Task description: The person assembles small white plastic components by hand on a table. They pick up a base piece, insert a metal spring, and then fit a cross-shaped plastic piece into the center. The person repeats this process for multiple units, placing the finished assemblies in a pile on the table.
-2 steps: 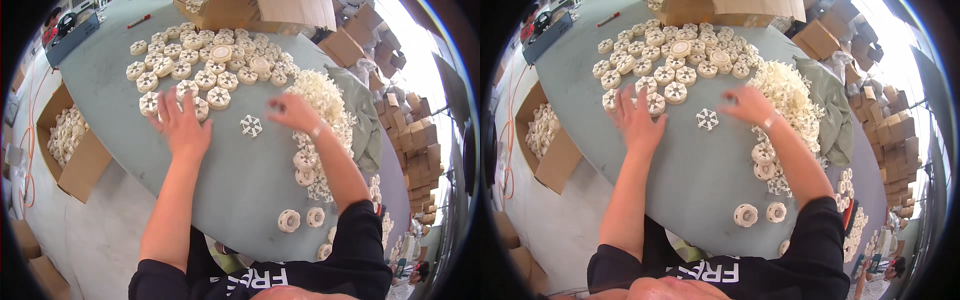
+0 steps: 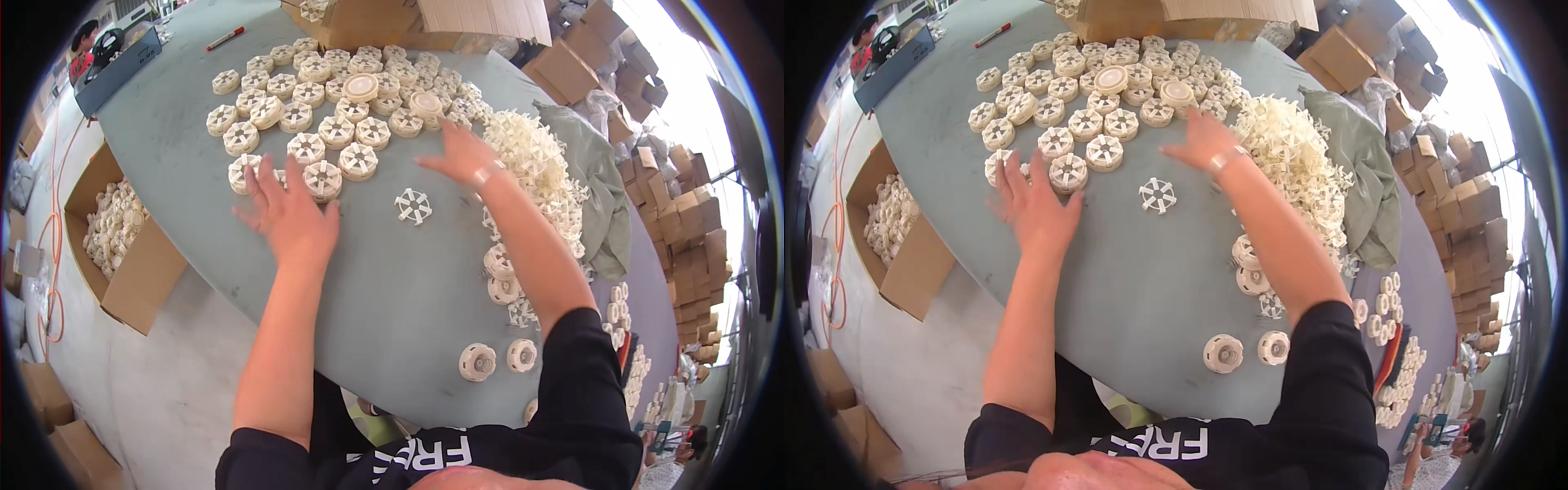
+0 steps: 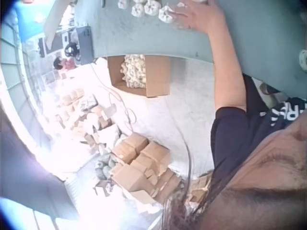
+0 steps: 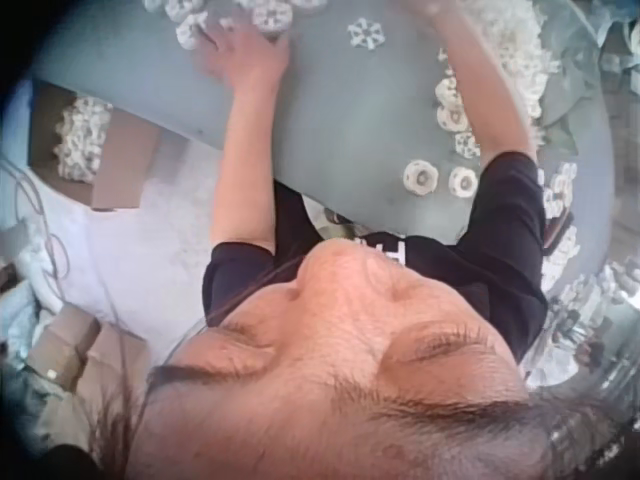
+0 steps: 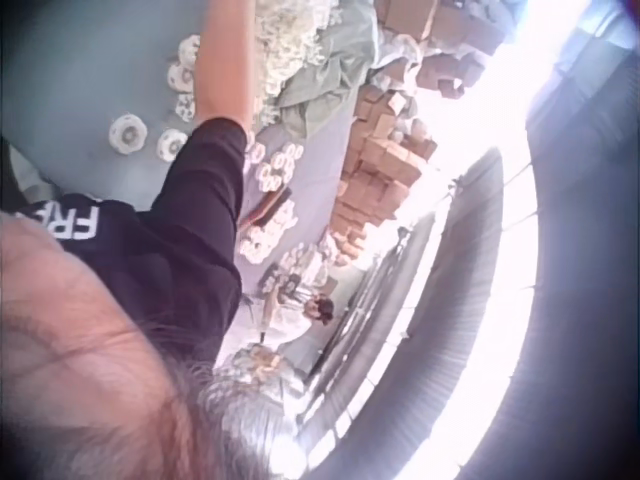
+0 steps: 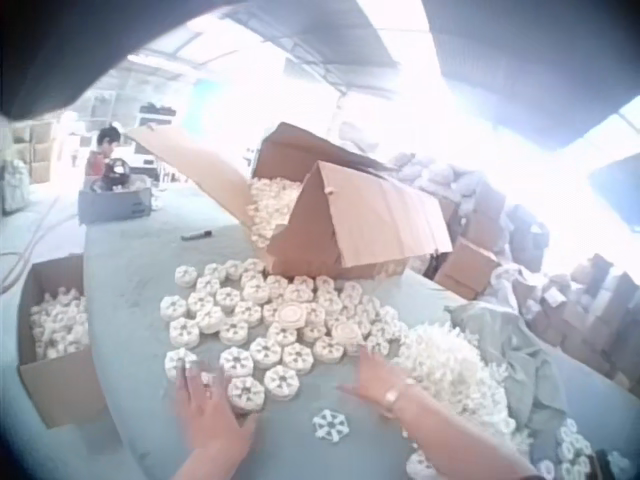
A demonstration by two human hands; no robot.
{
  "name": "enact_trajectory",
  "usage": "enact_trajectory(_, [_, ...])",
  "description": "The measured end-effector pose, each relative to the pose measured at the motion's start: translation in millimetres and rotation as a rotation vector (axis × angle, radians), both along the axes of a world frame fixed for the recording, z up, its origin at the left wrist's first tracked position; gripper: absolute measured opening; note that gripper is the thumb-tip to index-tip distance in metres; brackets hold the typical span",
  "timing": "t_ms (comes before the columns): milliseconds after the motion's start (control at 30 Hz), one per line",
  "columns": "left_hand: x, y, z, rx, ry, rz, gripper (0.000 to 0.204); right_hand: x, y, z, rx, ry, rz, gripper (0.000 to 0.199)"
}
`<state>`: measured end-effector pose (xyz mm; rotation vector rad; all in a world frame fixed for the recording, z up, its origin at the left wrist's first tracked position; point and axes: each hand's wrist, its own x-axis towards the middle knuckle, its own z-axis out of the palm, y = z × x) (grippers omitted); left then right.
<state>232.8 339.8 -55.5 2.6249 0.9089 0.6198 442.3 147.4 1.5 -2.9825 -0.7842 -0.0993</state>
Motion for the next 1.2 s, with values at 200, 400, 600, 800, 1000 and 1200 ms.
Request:
enact_trajectory(200, [11.0, 12.3, -33.7, -0.028, -0.077, -0.037, 0.076, 83.7, 34.8, -28.6, -0.058, 0.175, 0.091, 0.083])
enact_trajectory(400, [15.7, -18.0, -15.6, -0.087, -0.265, -0.526, 0.069, 2.8, -100.1, -13.3, -0.24, 0.146, 0.329, 0.05])
enact_trajectory(600, [15.7, -68.9, -31.9, -0.21, -0.057, -0.883, 0.063, -88.0, -188.8, 1.2, -0.208, 0.248, 0.223, 0.031])
enact_trajectory(800, [-26.2, -129.4, 21.4, -0.745, -0.144, -1.177, 0.045, -131.7, -257.1, 16.9, 0.013, 0.008, 0.115, 0.031])
enact_trajectory(1000, [-139.2, -137.6, 179.1, -1.409, -0.899, -1.746, 0.039, -151.4, -222.8, -9.1, -0.141, -0.011, 0.171, 0.052])
enact_trajectory(1200, [-218.2, -110.3, 187.6, -1.488, -1.152, -1.84, 0.035, -157.3, -240.8, 14.4, -0.16, 0.067, 0.007, 0.061])
